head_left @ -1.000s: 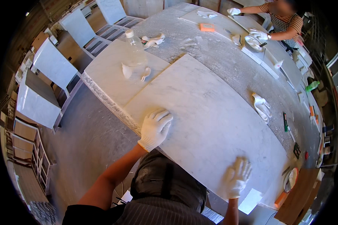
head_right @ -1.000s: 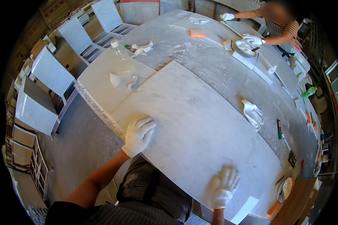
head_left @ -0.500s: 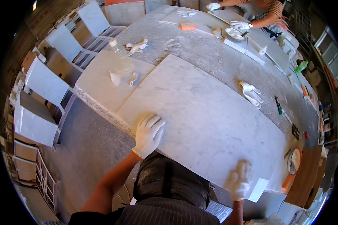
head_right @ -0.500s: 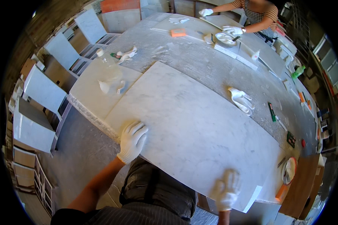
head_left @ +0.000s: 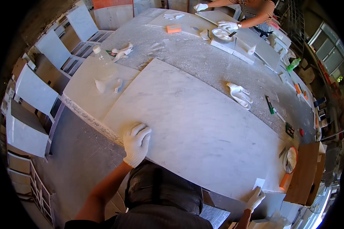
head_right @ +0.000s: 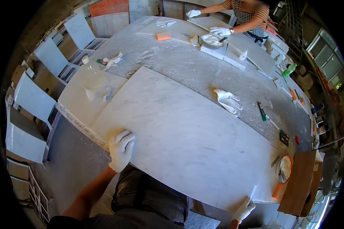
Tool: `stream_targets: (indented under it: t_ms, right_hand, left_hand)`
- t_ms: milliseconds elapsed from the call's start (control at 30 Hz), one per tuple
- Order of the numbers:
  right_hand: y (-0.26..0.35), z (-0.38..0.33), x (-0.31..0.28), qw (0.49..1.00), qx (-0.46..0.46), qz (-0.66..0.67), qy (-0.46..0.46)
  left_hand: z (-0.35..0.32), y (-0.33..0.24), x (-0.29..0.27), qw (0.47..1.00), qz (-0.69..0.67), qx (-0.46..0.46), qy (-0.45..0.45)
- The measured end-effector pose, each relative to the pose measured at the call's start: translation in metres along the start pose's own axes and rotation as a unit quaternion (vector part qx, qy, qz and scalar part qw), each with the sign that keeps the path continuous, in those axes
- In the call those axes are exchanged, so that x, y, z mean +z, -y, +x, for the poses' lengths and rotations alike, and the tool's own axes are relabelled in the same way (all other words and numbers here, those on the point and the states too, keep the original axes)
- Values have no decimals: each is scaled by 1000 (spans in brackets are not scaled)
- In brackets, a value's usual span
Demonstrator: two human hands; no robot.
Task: The person uses a metal scraper to remove residue from a large white stone slab, then wipes the surface with a cloth. They flip the slab over and repeat the scraping and wiping on the other side. Another person works on a separate slab nearby.
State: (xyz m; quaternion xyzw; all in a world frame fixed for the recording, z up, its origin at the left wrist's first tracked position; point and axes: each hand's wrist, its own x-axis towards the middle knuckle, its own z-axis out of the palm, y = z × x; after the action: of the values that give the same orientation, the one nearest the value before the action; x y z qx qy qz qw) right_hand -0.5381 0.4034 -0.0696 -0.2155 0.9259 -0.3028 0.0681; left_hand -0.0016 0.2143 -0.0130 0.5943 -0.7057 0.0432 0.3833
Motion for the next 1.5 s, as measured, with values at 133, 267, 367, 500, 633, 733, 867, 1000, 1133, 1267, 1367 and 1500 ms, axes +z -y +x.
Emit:
stream_targets:
  t_ms: [133,267,367,500,633,733,867,1000,1133,1267,1367,1500]
  right_hand:
    - [9,-4,-2,997,40,65,26]
    - [-34,25,8,994,15,97,41]
    - [-41,17,5,991,41,118,43]
    - [-22,-20,-14,990,80,90,77]
    - [-13,-50,-26,986,107,81,99]
    - [-8,-65,-30,984,118,77,106]
    - [-2,-82,-34,983,130,71,112]
    - [9,-96,-33,980,143,64,121]
    - [14,-118,-28,989,110,45,82]
    - [58,-142,-27,969,205,113,79]
    - [53,-144,-16,978,169,87,84]
    - [54,-150,-4,981,157,82,81]
  left_hand:
    - [2,-2,1,999,46,-13,-8]
    - [4,-3,3,998,55,-22,11]
    - [8,-2,5,998,59,-19,27]
    - [14,5,7,996,70,-19,57]
    - [26,11,6,996,60,1,67]
    - [36,13,6,996,56,13,74]
    - [43,15,5,995,51,18,81]
    - [49,20,9,996,37,15,82]
    - [59,30,15,998,15,33,60]
    - [73,47,26,998,-15,41,50]
    - [90,59,38,997,-24,53,43]
    - [114,70,53,996,-36,67,49]
